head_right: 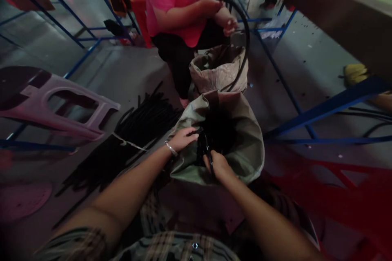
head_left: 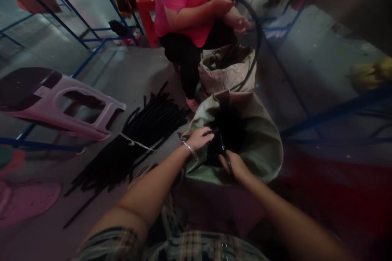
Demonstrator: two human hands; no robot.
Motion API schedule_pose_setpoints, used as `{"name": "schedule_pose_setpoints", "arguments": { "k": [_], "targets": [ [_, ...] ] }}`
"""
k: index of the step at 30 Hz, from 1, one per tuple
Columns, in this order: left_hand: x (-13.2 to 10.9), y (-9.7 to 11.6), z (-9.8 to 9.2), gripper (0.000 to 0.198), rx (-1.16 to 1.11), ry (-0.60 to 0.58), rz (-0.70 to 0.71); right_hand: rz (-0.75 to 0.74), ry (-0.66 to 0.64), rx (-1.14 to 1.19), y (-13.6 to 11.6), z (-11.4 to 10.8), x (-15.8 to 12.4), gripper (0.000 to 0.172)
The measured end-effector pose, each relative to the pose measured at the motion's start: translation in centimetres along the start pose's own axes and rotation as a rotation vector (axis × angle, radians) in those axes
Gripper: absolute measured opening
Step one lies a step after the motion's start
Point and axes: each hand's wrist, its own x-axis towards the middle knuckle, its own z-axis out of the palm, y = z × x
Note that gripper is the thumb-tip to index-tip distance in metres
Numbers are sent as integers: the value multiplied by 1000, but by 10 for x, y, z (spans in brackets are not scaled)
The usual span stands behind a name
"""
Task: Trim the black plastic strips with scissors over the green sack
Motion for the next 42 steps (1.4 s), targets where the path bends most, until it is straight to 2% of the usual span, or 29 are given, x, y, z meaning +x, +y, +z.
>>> {"name": "schedule_pose_setpoints", "arguments": {
  "k": [5,17,26,42],
  "targets": [
    [-3,4,3,23,-3,-28,-12,-17,-61,-65,-7,-5,-3,19],
    [-4,0,9,30,238,-130,39,11,-81,-188,-16,-10,-4,17],
    [-6,2,10,28,210,-187,57,16,-88,-124,-7,-6,0,19],
    [-7,4,8,26,110,-249,13,15,-119,-45,-13,-10,-1,14]
  ]
}}
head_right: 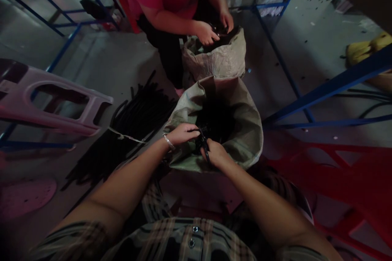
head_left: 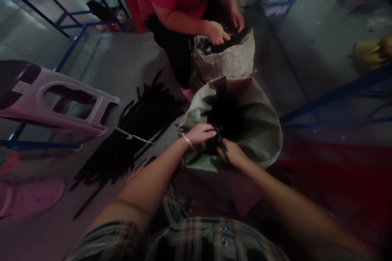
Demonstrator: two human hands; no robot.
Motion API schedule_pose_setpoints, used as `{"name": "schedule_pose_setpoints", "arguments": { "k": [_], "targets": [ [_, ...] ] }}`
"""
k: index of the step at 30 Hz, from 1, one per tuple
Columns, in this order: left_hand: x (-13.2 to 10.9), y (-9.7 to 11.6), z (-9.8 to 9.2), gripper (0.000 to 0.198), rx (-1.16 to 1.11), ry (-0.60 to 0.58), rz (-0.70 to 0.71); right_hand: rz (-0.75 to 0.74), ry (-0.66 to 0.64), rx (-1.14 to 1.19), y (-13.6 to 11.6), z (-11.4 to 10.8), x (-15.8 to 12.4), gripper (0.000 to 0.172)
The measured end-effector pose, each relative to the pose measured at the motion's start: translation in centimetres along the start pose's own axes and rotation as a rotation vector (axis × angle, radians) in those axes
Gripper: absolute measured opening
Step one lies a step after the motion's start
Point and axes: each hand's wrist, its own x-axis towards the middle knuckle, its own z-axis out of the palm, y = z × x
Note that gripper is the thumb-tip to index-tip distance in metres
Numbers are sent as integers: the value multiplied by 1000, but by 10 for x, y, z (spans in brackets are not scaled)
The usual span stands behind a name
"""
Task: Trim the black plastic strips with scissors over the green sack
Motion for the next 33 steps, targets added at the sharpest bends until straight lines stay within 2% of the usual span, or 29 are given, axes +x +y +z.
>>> {"name": "schedule_pose_setpoints", "arguments": {
  "k": [11,16,21,33],
  "targets": [
    [1,-1,-1,30,2,1,4,-24,97,-43,2,7,-3,14],
    [0,-1,-8,31,75,50,15,-6,169,18,5,9,0,16],
    [0,0,-10,30,119,78,30,-19,163,114,8,11,1,18],
    [2,-2,-11,30,127,101,38,-11,181,155,6,11,0,18]
  ]
}}
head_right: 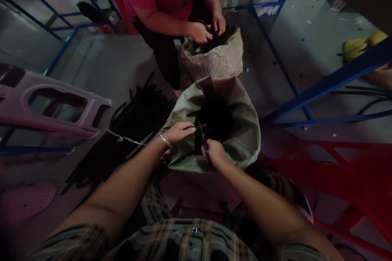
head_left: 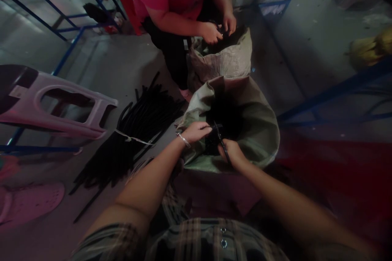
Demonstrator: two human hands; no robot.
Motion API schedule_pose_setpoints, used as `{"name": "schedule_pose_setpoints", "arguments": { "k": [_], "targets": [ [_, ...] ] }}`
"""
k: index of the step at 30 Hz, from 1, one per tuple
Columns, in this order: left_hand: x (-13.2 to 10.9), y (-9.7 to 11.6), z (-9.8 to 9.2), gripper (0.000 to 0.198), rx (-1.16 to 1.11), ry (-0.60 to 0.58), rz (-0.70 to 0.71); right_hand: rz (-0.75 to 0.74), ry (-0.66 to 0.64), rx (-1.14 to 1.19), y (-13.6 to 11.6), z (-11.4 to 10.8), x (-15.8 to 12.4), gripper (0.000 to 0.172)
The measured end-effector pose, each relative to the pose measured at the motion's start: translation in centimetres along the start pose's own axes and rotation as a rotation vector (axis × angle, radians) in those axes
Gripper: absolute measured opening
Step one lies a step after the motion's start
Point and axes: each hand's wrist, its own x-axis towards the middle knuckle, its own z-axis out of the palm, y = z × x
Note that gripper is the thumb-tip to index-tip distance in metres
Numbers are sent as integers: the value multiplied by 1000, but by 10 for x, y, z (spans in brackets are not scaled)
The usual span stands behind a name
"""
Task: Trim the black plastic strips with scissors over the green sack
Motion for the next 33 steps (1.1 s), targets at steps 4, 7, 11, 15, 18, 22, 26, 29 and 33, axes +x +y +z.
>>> {"name": "schedule_pose_setpoints", "arguments": {
  "k": [4,7,11,15,18,22,26,29,33],
  "targets": [
    [-1,2,-2,30,-8,8,-22,41,10,25,0,0,1,20],
    [-1,4,-2,30,-24,25,-30,34,14,13,2,-1,4,20],
    [-1,6,-2,28,-40,82,-44,-10,-31,-56,2,-2,3,13],
    [-1,7,-2,23,-56,67,-38,-27,-118,-161,-4,-4,-1,11],
    [-1,4,1,22,-67,23,-48,-23,-144,-240,-8,-4,-3,12],
    [0,-1,7,26,-77,-55,-27,-5,-152,-289,-9,-4,-1,13],
    [0,-2,11,28,-49,-87,-1,24,-177,-318,-10,-6,0,17],
    [-1,-2,11,28,-38,-102,14,28,-179,-344,-11,-8,-1,19],
    [-1,-3,11,29,-18,-112,20,10,-167,-348,-10,-7,-1,17]
  ]
}}
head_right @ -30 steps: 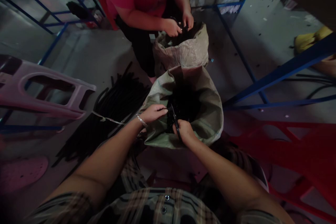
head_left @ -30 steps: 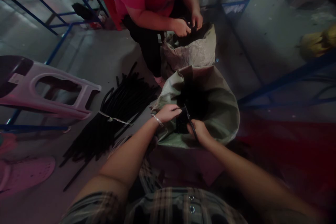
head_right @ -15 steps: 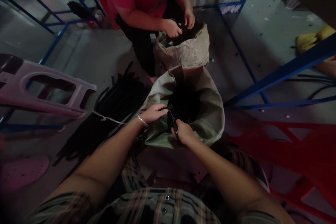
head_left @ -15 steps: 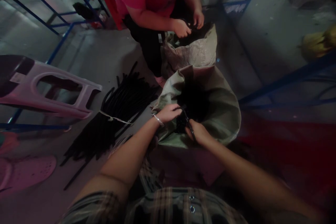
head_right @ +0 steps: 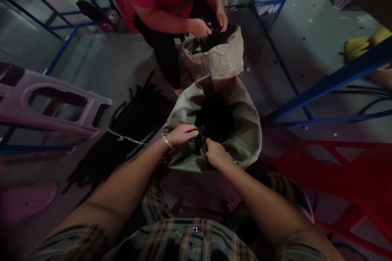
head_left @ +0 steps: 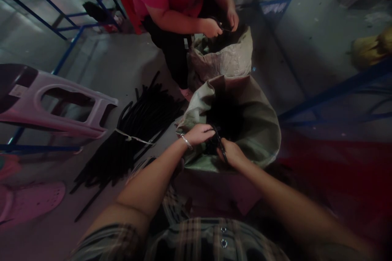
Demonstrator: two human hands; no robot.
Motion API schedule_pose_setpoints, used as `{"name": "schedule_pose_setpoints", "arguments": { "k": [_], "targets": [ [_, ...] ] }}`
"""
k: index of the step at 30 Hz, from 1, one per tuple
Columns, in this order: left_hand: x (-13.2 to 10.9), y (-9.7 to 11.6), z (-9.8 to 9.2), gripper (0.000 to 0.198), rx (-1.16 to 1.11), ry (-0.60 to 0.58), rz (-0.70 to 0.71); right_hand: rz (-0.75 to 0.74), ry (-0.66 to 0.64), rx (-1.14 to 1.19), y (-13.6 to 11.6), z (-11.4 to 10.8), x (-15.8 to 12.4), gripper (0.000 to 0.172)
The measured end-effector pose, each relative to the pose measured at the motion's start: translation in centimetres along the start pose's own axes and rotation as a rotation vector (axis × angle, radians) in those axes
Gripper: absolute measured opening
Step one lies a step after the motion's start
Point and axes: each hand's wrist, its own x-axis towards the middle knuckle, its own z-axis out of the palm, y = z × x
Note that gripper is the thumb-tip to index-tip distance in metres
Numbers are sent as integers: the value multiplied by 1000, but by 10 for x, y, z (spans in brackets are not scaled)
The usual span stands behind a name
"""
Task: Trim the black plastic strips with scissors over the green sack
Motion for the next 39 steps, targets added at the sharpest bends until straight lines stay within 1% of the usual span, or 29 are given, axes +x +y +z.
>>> {"name": "schedule_pose_setpoints", "arguments": {
  "k": [4,8,11,14,20,25,29,32,35,39],
  "targets": [
    [0,3,-3,33,34,28,7,-5,50,38,0,1,0,12],
    [-3,9,-9,37,56,83,-34,-7,106,147,1,0,1,13],
    [-3,10,-11,35,51,114,-20,-19,148,203,5,3,3,15],
    [-3,9,-10,34,23,111,5,-25,162,247,9,8,5,16],
    [-1,9,-9,34,20,102,-16,-32,195,318,11,13,6,17],
    [-2,10,-9,34,-11,107,-35,-14,163,378,10,13,6,17],
    [-2,11,-9,34,-34,113,-41,-14,168,423,10,14,6,17],
    [-2,11,-10,34,-35,116,-47,20,170,468,10,12,6,19],
    [-2,11,-11,34,-47,124,-55,10,188,422,10,9,8,20],
    [-2,13,-11,31,-108,129,-68,-31,146,316,12,10,9,15]
  ]
}}
